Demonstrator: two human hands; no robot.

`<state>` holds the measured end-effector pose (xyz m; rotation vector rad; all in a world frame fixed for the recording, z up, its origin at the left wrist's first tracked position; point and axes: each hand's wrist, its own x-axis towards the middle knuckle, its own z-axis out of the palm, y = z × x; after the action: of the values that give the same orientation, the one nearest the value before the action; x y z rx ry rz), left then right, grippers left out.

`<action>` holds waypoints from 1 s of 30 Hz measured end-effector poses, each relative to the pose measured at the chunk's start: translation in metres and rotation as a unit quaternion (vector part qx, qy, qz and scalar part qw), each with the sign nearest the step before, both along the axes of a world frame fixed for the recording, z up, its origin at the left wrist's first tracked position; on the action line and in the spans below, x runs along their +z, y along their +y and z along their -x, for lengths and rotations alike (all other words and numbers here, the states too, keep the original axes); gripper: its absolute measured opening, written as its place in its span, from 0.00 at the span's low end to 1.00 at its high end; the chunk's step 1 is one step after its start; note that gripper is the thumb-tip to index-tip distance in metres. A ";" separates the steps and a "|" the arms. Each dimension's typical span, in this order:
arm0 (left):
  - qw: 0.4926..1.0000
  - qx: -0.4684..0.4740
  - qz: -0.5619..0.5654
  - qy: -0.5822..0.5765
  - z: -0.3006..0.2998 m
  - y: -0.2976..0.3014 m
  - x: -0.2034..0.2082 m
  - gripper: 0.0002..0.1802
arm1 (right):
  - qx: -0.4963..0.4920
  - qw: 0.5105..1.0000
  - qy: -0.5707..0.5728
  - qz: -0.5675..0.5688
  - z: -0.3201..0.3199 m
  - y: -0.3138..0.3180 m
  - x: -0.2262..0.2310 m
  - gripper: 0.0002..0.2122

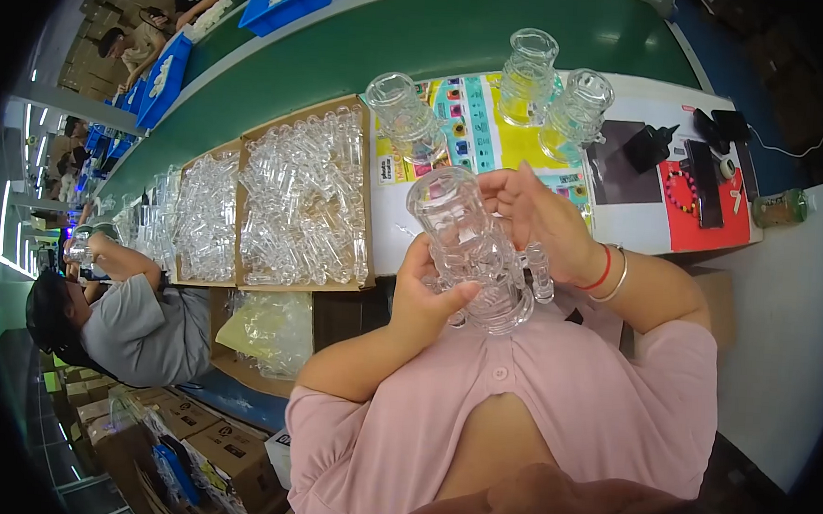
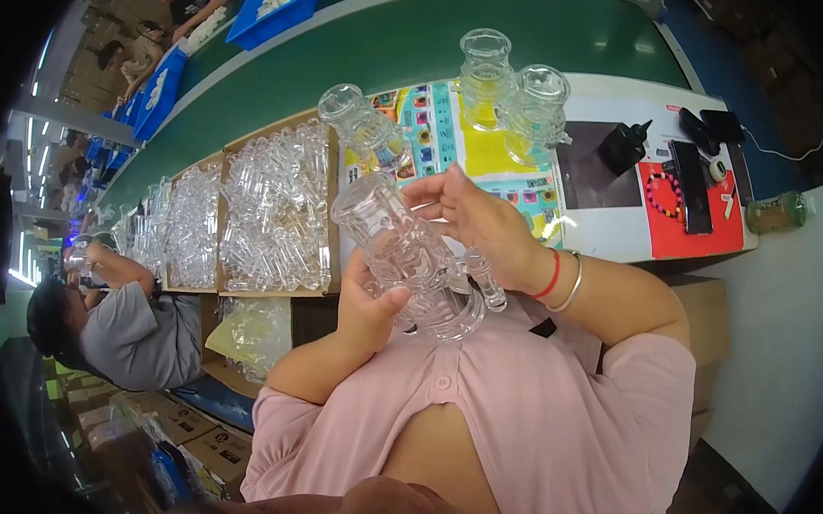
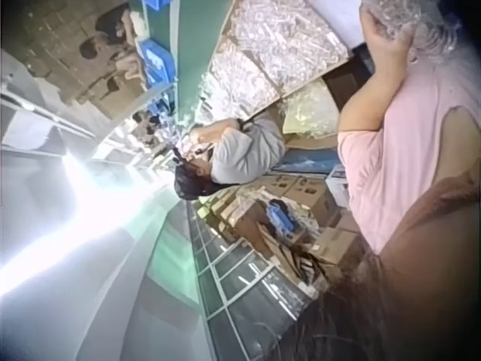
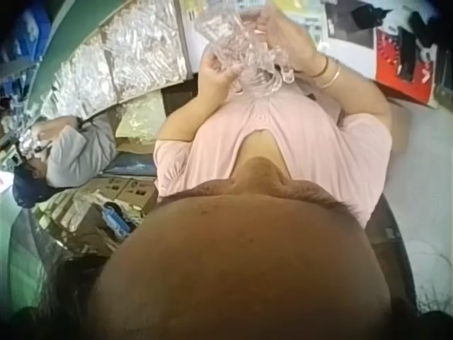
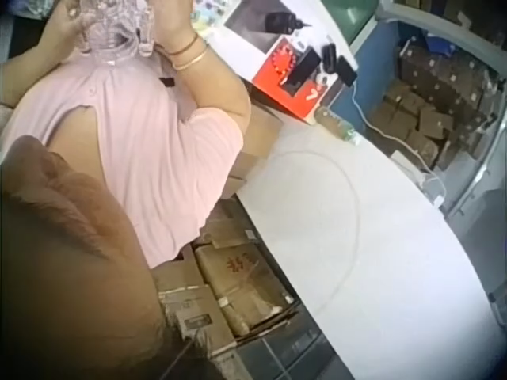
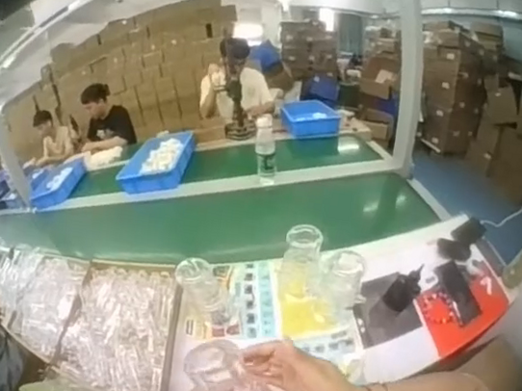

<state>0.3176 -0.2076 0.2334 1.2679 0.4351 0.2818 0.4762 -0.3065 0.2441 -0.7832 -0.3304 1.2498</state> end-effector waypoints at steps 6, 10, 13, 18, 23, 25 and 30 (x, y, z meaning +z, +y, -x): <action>0.883 0.066 -0.435 -0.166 0.012 0.026 -0.025 0.37 | -0.062 0.614 -0.783 -0.074 -0.016 -0.028 0.029 0.15; 0.719 0.021 -0.615 -0.322 0.007 0.036 0.000 0.27 | -0.150 0.542 -0.818 -0.121 -0.011 -0.024 0.014 0.14; 0.663 -0.036 -0.674 -0.323 0.007 0.041 0.009 0.16 | -0.150 0.552 -0.805 -0.159 -0.015 -0.023 0.005 0.11; 0.608 -0.018 -0.724 -0.325 0.013 0.088 0.027 0.18 | -0.179 0.650 -0.721 -0.160 -0.026 -0.030 -0.007 0.07; 0.717 0.338 -0.582 -0.182 -0.042 0.203 0.024 0.33 | -0.122 0.597 -0.791 0.058 -0.024 -0.052 -0.052 0.09; 0.750 0.386 -0.519 -0.139 -0.087 0.235 0.043 0.33 | -0.108 0.585 -0.799 0.090 -0.018 -0.060 -0.069 0.10; 0.778 0.292 -0.555 -0.035 -0.175 0.304 -0.006 0.28 | -0.098 0.555 -0.819 0.108 -0.013 -0.067 -0.101 0.11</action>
<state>0.4926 0.0962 0.2278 2.2431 0.6219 1.2532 0.4897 -0.3733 0.1432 -2.0056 -1.5501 -0.0847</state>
